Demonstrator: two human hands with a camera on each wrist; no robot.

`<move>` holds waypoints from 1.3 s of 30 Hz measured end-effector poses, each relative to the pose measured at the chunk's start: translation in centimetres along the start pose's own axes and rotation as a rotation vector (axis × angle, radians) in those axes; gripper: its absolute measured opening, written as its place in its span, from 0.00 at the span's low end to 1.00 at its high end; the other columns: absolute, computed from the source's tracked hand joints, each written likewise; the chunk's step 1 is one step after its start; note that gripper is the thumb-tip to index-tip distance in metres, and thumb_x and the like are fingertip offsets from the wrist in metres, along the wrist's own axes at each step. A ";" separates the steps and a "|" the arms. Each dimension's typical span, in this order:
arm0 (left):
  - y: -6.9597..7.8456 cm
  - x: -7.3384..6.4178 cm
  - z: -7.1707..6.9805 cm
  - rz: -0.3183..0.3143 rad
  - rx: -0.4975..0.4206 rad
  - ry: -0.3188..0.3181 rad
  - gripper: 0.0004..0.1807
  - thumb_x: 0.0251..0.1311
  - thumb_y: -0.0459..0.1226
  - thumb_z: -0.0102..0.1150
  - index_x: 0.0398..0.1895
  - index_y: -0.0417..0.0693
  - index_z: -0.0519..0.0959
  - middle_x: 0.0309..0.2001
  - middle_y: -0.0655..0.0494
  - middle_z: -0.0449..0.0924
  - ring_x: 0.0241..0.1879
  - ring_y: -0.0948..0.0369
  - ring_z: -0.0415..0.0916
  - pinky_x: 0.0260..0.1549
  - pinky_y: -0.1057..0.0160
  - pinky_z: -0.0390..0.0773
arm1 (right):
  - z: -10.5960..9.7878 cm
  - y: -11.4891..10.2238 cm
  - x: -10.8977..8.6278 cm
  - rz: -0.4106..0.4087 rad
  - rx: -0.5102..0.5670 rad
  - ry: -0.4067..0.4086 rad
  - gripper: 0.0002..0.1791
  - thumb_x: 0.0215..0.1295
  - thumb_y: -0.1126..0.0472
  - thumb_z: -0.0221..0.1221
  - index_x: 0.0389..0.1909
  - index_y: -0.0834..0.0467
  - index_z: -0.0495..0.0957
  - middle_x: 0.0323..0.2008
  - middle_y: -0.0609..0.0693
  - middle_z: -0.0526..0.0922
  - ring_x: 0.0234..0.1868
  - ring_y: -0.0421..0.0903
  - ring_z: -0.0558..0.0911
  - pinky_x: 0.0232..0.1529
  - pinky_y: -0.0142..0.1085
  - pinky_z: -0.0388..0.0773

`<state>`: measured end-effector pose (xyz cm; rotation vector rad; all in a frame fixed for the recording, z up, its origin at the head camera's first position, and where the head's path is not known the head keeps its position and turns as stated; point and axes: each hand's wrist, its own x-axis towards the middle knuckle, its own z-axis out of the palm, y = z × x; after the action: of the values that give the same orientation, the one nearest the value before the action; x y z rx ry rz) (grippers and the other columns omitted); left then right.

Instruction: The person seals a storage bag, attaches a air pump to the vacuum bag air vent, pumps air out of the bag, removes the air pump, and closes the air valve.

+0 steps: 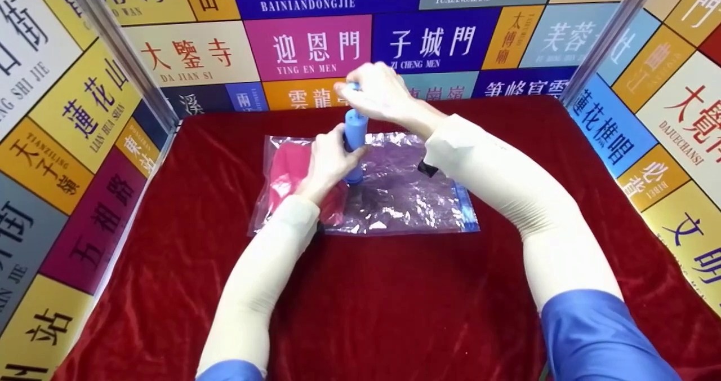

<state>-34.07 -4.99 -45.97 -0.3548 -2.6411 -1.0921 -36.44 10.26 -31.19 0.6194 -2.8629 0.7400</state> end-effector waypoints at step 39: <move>0.6 -0.1 0.1 -0.056 0.056 -0.023 0.28 0.68 0.51 0.79 0.63 0.47 0.84 0.52 0.43 0.95 0.49 0.47 0.95 0.50 0.51 0.95 | -8.7 -4.0 0.3 -0.162 -0.069 0.338 0.31 0.81 0.38 0.58 0.16 0.44 0.65 0.14 0.36 0.62 0.22 0.34 0.66 0.26 0.30 0.60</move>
<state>-33.77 -4.53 -45.66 -0.2851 -2.7114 -1.0346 -34.95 11.26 -21.77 0.6387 -2.4861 0.6473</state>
